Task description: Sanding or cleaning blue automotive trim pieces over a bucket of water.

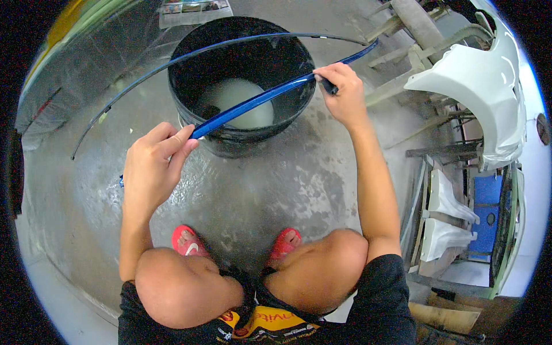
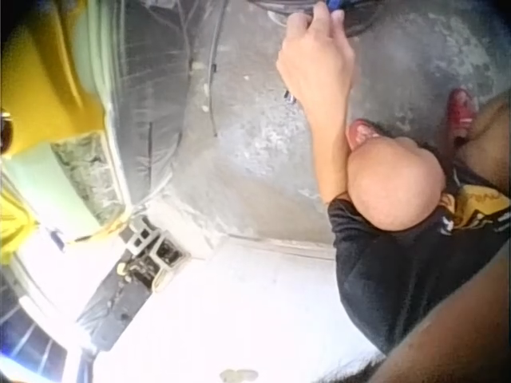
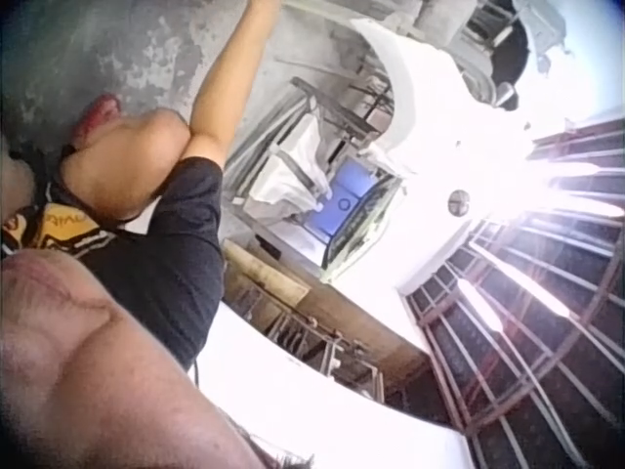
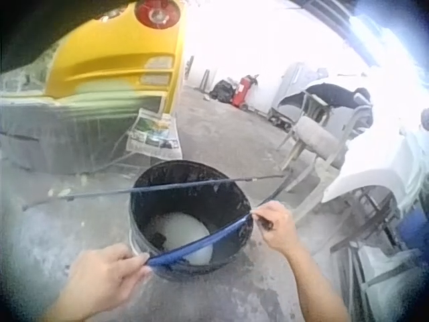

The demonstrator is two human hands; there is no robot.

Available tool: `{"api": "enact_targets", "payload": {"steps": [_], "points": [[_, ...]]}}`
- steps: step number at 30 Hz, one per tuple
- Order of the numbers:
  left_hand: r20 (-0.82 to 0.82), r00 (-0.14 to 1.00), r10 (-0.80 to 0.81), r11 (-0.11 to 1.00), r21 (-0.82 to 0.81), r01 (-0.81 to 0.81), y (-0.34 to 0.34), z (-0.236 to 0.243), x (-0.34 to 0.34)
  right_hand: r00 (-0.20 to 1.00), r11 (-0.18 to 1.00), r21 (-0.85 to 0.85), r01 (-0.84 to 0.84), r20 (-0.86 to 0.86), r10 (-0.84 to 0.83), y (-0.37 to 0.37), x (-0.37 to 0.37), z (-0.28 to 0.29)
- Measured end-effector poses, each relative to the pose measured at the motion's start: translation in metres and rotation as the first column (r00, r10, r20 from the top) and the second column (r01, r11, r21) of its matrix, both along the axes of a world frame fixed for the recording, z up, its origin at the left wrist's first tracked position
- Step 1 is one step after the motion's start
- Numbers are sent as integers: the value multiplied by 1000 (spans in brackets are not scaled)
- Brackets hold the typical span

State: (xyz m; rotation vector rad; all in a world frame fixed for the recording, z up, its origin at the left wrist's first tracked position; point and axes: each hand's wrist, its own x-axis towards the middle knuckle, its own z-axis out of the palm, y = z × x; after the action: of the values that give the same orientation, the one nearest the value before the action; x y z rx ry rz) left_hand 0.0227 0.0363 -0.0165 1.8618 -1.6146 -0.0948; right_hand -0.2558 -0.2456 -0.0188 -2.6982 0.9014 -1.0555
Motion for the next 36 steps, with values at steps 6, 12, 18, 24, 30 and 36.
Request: {"api": "enact_targets", "payload": {"steps": [6, 12, 18, 24, 30, 36], "points": [[43, 999, 7, 1000, -1, -7, -1, -1, 1, 989, 987, -79, -137, -65, 132, -15, -10, -2], [94, 996, -7, 997, -73, 14, -6, -6, 2, 965, 959, -127, -253, -100, 241, 30, 13, -4], [253, 967, 22, 979, -202, 31, -22, -10, 1, 947, 947, -95, -306, -130, 293, 62, 33, -10], [312, 950, -6, 973, -217, 78, -45, -13, -13, 971, 965, -130, -226, -102, 214, 42, 28, -1], [293, 956, -18, 972, -221, 86, -67, -20, -26, 964, 960, -128, -250, -121, 235, 54, 36, -8], [271, 963, 11, 965, -253, 61, -72, -26, -26, 956, 947, -150, -285, -111, 270, 50, 44, 10]]}}
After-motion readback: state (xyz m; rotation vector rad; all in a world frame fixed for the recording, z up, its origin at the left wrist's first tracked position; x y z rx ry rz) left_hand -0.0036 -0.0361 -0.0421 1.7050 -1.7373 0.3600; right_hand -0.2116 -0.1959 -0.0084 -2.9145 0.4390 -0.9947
